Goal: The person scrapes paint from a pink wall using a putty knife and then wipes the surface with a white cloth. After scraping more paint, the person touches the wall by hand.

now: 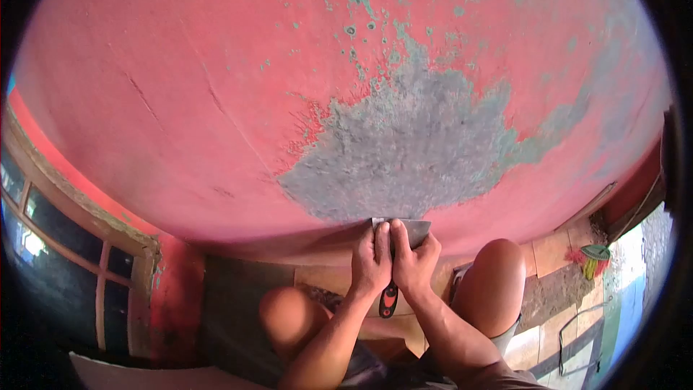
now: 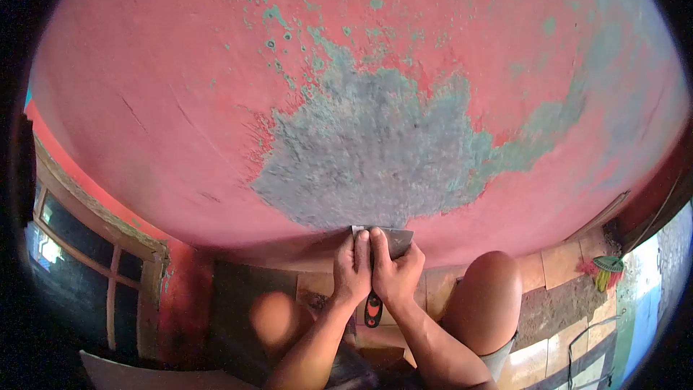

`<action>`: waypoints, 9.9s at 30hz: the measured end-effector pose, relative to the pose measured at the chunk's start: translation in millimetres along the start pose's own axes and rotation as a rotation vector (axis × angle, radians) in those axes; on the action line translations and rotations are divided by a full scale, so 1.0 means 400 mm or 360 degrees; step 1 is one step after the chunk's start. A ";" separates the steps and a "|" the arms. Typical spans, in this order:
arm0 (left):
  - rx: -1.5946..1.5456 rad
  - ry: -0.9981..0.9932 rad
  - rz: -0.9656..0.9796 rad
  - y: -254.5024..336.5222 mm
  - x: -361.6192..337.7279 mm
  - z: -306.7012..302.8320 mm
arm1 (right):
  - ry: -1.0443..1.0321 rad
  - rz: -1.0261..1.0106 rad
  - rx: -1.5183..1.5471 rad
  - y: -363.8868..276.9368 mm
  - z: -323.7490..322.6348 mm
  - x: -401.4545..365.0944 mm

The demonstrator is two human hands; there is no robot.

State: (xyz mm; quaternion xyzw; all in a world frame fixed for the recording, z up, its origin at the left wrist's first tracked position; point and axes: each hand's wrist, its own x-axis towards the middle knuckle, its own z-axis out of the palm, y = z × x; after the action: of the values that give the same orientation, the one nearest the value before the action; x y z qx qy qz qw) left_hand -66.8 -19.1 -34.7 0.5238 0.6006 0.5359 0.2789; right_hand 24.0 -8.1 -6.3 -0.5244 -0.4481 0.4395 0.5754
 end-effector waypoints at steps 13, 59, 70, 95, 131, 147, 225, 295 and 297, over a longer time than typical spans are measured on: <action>0.0038 0.0045 -0.0013 0.011 -0.011 0.010 | 0.0011 0.0046 0.0094 0.024 0.004 -0.008; -0.0456 -0.0022 -0.0245 -0.009 -0.057 0.015 | -0.0079 0.0051 0.0170 0.044 -0.008 -0.015; -0.0157 0.0026 -0.0111 -0.017 -0.032 -0.005 | -0.0026 -0.0062 0.0024 0.040 0.019 -0.014; -0.0140 0.0026 -0.0209 -0.064 -0.032 0.007 | -0.0011 -0.0092 -0.0015 0.070 0.017 -0.016; -0.0073 0.0082 -0.0075 -0.029 -0.027 0.015 | -0.0007 0.0015 0.0046 0.065 0.014 -0.003; -0.0026 0.0072 -0.0203 -0.066 -0.041 0.019 | 0.0001 -0.0032 -0.0052 0.055 0.011 -0.010; -0.0136 0.0089 -0.0150 -0.033 -0.024 0.010 | 0.0005 -0.0080 -0.0040 0.021 0.022 -0.001; -0.0085 0.0015 -0.0065 0.001 -0.011 -0.008 | 0.0033 -0.0008 -0.0075 -0.004 0.015 -0.010; -0.0136 -0.0006 -0.0067 0.026 -0.003 -0.013 | 0.0026 -0.0031 0.0026 -0.025 0.018 -0.005</action>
State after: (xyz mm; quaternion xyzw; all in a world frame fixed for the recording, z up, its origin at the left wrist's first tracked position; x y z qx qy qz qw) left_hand -67.9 -23.3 -23.8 0.4998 0.5873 0.5541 0.3134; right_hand 16.9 -9.3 3.7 -0.5190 -0.4447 0.4333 0.5876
